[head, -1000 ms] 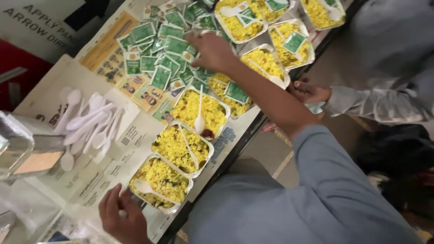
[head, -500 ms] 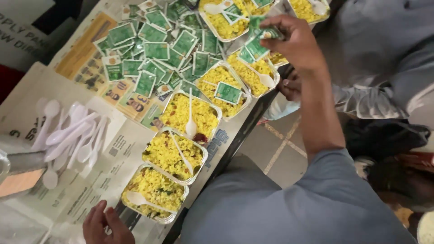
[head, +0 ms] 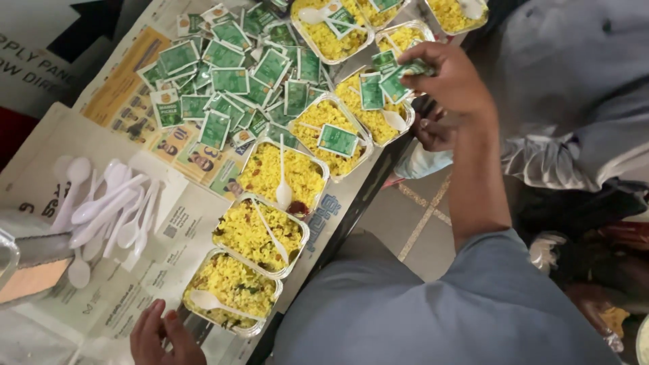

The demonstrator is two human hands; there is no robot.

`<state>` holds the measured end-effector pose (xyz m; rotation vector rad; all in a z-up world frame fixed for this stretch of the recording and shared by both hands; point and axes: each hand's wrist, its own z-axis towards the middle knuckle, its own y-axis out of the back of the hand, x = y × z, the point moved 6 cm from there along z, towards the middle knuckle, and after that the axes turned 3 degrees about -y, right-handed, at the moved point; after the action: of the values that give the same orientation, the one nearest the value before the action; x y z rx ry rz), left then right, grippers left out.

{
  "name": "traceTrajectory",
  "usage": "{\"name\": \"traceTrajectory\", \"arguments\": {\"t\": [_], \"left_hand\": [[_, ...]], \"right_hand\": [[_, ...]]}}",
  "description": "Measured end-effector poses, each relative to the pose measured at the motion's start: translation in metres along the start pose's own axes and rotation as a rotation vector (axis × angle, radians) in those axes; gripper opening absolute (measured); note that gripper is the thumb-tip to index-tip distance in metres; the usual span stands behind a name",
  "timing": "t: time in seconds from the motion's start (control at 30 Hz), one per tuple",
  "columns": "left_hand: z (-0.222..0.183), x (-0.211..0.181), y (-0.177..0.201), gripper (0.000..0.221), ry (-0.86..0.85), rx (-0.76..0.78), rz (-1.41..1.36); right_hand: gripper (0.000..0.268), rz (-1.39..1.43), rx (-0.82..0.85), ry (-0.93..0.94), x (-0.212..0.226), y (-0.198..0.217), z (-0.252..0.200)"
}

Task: The person places green condiment packets into aluminum trays filled with yellow rice and sets plastic spoons into the trays, working through the trays one at a time on a newspaper-covered table while another person fills trays from a large basin of rice.

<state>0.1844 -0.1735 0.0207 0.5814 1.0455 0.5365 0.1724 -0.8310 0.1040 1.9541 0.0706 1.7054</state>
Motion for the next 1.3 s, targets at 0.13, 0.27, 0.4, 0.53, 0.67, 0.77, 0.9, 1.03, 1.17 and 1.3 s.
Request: {"name": "traceTrajectory", "arguments": {"t": [0.13, 0.27, 0.4, 0.53, 0.67, 0.77, 0.9, 1.03, 1.17, 1.3], "left_hand": [[-0.022, 0.017, 0.006, 0.021, 0.074, -0.011, 0.064], [-0.023, -0.005, 0.012, 0.024, 0.146, -0.053, 0.028], [-0.003, -0.044, 0.011, 0.016, 0.122, -0.091, 0.033], [0.001, -0.047, 0.01, 0.019, 0.17, -0.107, -0.056], [-0.037, 0.015, 0.0, 0.022, 0.032, -0.032, -0.002], [-0.08, 0.091, -0.02, 0.019, 0.077, -0.166, -0.202], [-0.06, 0.053, -0.005, 0.02, 0.09, -0.155, -0.082], [-0.034, 0.012, 0.004, 0.024, 0.06, -0.059, -0.009], [-0.027, 0.001, 0.007, 0.025, 0.139, 0.005, -0.042], [-0.026, -0.021, 0.011, 0.017, -0.012, -0.029, 0.114]], "right_hand": [[0.032, 0.197, -0.067, 0.114, 0.001, 0.007, -0.007], [0.035, 0.281, -0.089, 0.057, 0.042, -0.038, -0.027], [0.039, 0.302, 0.168, -0.033, 0.059, -0.13, -0.03], [0.032, 0.054, 0.221, 0.133, 0.078, -0.173, -0.031], [0.02, -0.016, -0.248, 0.178, 0.042, -0.099, -0.016], [0.043, 0.222, -0.461, -0.089, -0.01, -0.038, 0.014], [0.038, -0.128, -0.479, 0.038, -0.053, -0.01, 0.021], [0.052, -0.402, -0.412, -0.013, -0.018, -0.027, 0.007], [0.059, -0.402, -0.411, -0.101, 0.003, -0.036, 0.0], [0.064, -0.622, -0.435, -0.023, -0.04, -0.024, 0.017]]}}
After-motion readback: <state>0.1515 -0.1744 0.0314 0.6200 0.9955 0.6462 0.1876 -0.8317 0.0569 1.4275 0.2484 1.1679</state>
